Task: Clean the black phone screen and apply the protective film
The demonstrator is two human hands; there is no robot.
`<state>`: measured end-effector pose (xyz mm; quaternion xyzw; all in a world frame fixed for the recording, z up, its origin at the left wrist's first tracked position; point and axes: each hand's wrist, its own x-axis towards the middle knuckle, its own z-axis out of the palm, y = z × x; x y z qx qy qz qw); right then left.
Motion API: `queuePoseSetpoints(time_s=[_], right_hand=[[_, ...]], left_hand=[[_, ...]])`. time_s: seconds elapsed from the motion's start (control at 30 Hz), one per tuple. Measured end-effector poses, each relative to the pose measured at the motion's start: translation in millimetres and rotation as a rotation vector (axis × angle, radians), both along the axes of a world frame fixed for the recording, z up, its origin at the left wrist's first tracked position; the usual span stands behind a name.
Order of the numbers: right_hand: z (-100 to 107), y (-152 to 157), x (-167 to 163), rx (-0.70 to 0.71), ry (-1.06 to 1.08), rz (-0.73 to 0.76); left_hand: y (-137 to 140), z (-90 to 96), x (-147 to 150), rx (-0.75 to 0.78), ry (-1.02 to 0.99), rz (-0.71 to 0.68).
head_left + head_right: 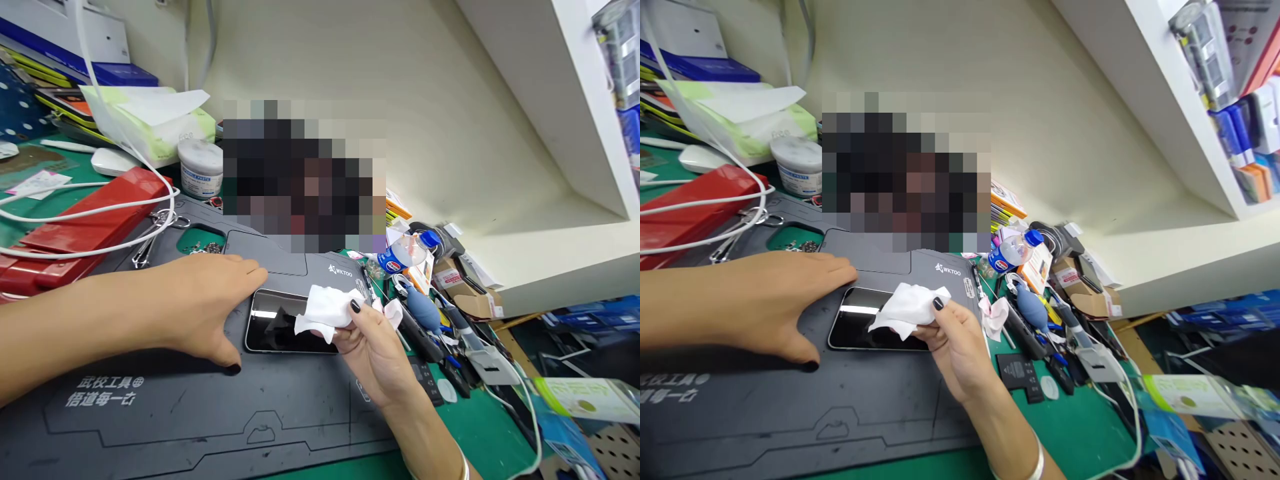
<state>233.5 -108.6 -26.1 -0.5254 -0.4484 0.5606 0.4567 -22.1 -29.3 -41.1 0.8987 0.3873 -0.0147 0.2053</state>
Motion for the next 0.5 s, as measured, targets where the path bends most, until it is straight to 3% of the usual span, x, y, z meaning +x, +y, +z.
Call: queuePoseSetpoints(time_s=[0.13, 0.27, 0.43, 0.5], right_hand=[[-6, 0, 11, 0.070, -0.046, -0.042], [-6, -3, 24, 0.272, -0.196, -0.068], [4, -9, 23, 0.715, -1.146, 0.527], [4, -11, 19, 0.796, -1.290, 0.607]], left_hand=[[0, -0.3, -1, 0.002, 0.006, 0.010], [0, 3.0, -2, 0.001, 0.019, -0.002], [-1, 7.9, 0, -0.017, 0.044, -0.013], [0, 9.1, 1, -0.017, 0.048, -0.008]])
